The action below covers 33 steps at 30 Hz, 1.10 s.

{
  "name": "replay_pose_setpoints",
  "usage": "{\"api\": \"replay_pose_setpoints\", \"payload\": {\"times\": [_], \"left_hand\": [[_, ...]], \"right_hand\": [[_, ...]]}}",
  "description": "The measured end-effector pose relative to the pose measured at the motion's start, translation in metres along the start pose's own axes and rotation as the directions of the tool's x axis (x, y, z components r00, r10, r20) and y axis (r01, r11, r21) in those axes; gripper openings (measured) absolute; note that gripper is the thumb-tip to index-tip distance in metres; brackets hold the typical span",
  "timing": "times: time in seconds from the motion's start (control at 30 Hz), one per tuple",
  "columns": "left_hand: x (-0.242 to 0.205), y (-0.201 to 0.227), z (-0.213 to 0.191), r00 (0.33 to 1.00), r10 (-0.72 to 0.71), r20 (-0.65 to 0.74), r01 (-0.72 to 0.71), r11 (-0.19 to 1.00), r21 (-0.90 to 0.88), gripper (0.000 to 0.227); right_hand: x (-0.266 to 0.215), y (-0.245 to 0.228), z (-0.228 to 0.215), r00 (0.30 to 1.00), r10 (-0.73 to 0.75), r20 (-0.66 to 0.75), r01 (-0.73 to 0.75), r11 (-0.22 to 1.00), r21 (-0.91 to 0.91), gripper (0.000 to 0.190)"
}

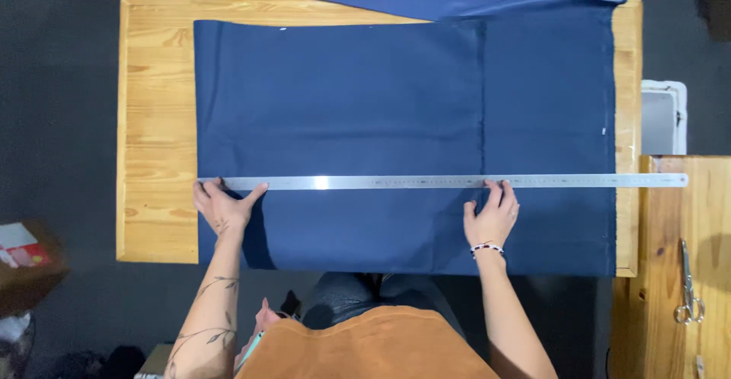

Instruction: The person cuts a large piece of blue fabric on a wooden table using scissors and a metal ruler. They then fold the fabric and measure it with the ruler.

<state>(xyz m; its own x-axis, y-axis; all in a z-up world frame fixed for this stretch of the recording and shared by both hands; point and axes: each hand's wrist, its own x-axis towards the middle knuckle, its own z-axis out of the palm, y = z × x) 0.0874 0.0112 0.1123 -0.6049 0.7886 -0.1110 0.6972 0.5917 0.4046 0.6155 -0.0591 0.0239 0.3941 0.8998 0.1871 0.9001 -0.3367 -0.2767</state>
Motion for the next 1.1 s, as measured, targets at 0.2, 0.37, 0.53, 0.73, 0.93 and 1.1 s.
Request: {"api": "replay_pose_setpoints", "payload": {"times": [0.2,0.37,0.53,0.73,0.93,1.1], "left_hand": [[-0.019,0.003,0.017,0.990,0.061,-0.124,-0.070,0.995,-0.071,0.098],[-0.061,0.041,0.035,0.970,0.215,-0.116,-0.220,0.975,-0.030,0.072],[-0.103,0.080,0.044,0.880,0.475,0.028,-0.473,0.879,-0.053,0.065],[-0.118,0.093,0.063,0.798,0.545,0.260,-0.546,0.835,-0.074,0.058],[-0.112,0.096,0.058,0.782,0.501,0.369,-0.523,0.851,-0.046,0.056],[-0.107,0.102,0.043,0.787,0.465,0.405,-0.487,0.872,-0.054,0.054]], "right_hand": [[0.012,-0.004,0.005,0.998,-0.019,-0.062,0.014,0.997,-0.082,0.058],[0.020,-0.038,-0.010,0.999,-0.046,-0.025,0.047,0.999,0.012,0.052],[0.022,-0.064,-0.009,0.995,-0.084,0.045,0.080,0.994,0.079,0.042],[0.018,-0.078,-0.014,0.981,-0.015,0.193,-0.009,0.992,0.123,0.024],[0.013,-0.076,-0.031,0.973,0.016,0.230,-0.053,0.987,0.154,0.014],[0.008,-0.080,-0.046,0.962,0.053,0.268,-0.101,0.980,0.169,0.010]]}}
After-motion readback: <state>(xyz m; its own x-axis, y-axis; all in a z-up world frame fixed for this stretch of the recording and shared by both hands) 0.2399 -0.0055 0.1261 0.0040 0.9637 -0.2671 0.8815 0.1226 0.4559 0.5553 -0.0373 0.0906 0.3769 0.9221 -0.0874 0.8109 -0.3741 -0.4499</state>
